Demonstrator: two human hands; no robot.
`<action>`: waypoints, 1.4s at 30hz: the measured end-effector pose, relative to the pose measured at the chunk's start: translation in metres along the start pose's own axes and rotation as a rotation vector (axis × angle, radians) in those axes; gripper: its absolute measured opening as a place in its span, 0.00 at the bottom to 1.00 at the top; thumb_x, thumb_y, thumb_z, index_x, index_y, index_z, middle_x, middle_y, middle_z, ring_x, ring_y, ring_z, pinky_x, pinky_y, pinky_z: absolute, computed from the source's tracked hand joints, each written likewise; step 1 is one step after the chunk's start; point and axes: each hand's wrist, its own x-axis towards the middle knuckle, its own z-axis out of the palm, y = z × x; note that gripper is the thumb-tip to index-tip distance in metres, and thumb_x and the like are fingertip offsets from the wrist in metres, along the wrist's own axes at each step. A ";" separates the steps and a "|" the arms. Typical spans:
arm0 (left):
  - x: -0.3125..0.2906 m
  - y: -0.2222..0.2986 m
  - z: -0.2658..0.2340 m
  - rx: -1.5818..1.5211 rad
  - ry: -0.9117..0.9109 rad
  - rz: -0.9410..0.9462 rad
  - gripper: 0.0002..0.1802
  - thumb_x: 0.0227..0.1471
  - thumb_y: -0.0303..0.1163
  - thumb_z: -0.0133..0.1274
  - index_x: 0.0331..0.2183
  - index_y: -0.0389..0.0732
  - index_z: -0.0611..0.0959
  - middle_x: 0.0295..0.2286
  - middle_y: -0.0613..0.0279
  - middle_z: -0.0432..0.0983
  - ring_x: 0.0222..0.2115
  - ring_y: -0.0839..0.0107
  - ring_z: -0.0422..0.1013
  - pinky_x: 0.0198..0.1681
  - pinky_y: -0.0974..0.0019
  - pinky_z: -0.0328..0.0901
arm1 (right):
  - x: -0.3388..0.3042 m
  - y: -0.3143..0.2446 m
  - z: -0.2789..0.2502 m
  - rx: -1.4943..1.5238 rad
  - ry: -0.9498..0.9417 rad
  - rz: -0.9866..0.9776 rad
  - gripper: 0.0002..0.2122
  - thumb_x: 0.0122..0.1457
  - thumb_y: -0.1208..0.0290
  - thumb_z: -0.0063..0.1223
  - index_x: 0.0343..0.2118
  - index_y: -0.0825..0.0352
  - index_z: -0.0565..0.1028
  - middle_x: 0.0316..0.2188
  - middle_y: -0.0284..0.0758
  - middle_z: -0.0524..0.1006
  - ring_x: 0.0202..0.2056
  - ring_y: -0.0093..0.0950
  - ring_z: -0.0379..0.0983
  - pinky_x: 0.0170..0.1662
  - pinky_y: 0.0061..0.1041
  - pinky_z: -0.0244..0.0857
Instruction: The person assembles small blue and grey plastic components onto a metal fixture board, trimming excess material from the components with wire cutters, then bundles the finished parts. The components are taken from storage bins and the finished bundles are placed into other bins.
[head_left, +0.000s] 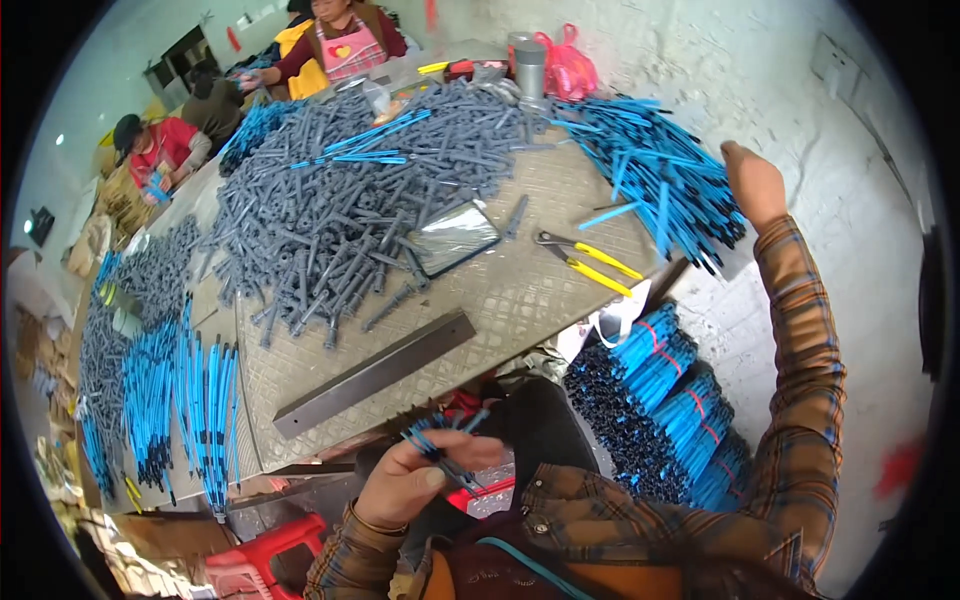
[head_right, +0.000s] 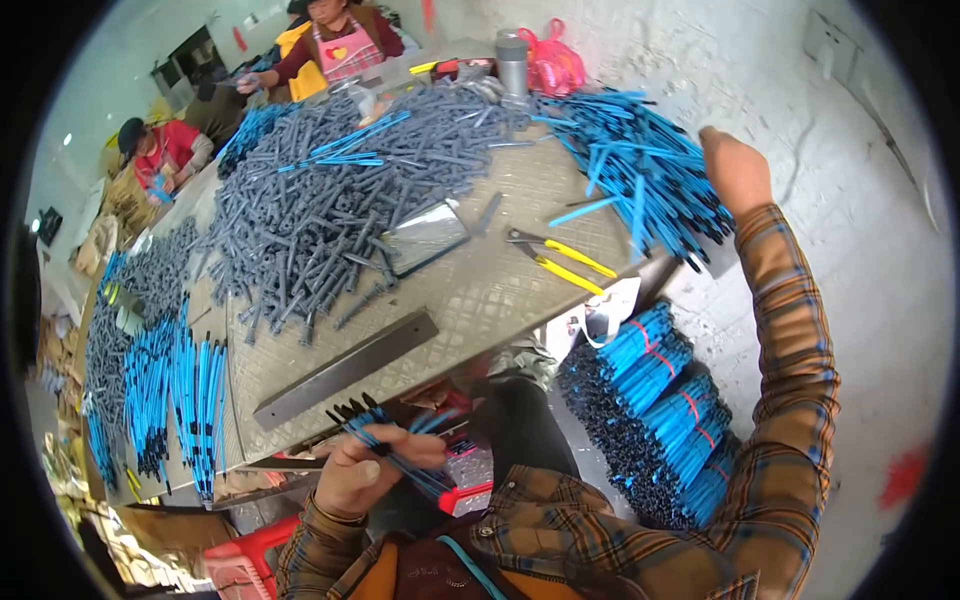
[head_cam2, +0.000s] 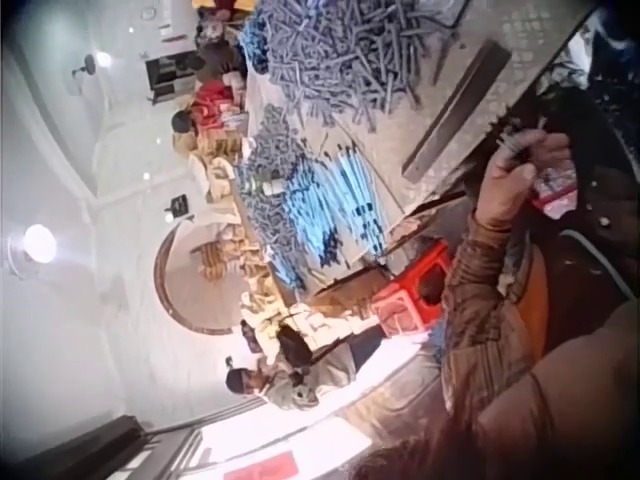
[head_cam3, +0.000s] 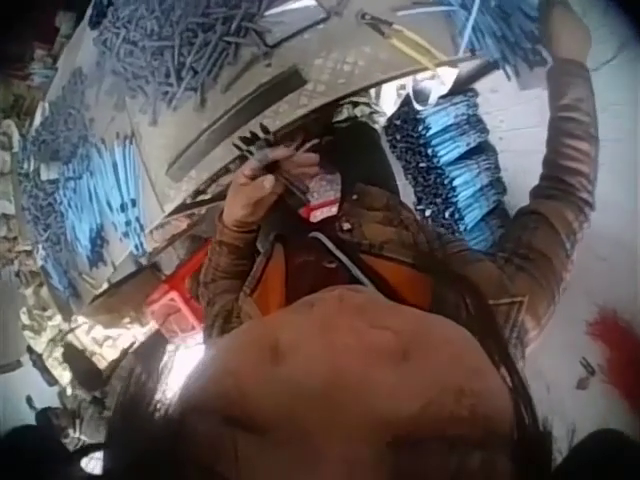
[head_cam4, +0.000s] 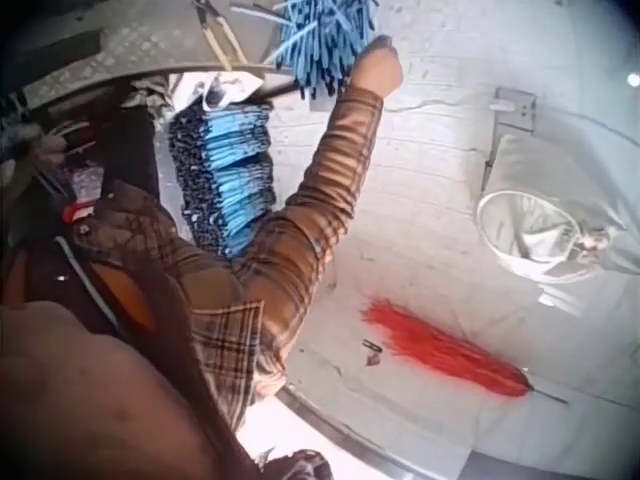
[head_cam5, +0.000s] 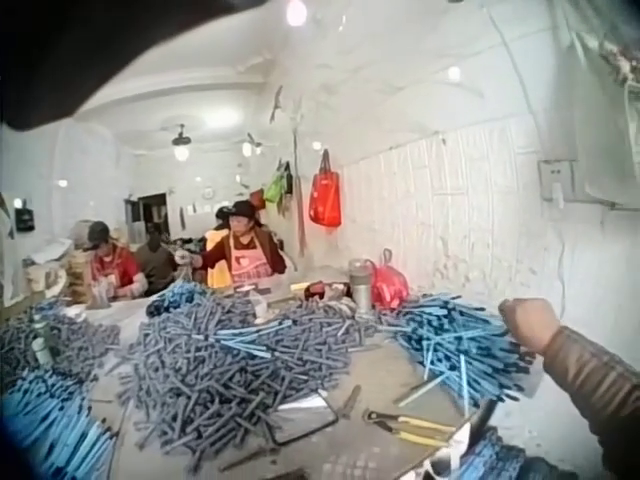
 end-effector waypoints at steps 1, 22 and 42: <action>0.001 -0.002 0.003 -0.011 0.011 0.046 0.21 0.49 0.31 0.48 0.46 0.34 0.69 0.43 0.34 0.66 0.45 0.45 0.65 0.50 0.48 0.57 | -0.005 -0.001 -0.006 0.051 0.068 -0.028 0.11 0.54 0.62 0.43 0.34 0.64 0.71 0.27 0.46 0.73 0.33 0.44 0.70 0.34 0.39 0.63; -0.017 -0.014 0.016 -0.066 0.058 -0.004 0.20 0.53 0.27 0.43 0.48 0.33 0.66 0.43 0.41 0.68 0.43 0.54 0.68 0.48 0.56 0.61 | 0.018 -0.065 -0.040 -0.154 -0.173 -0.184 0.10 0.50 0.69 0.41 0.30 0.67 0.74 0.27 0.46 0.75 0.31 0.43 0.72 0.35 0.39 0.66; 0.033 0.014 0.014 -0.242 0.368 0.499 0.08 0.54 0.30 0.45 0.37 0.39 0.71 0.32 0.57 0.74 0.34 0.66 0.71 0.39 0.64 0.67 | -0.177 -0.178 -0.072 1.122 -0.138 -0.765 0.06 0.48 0.73 0.49 0.30 0.65 0.70 0.31 0.34 0.69 0.33 0.29 0.65 0.37 0.26 0.61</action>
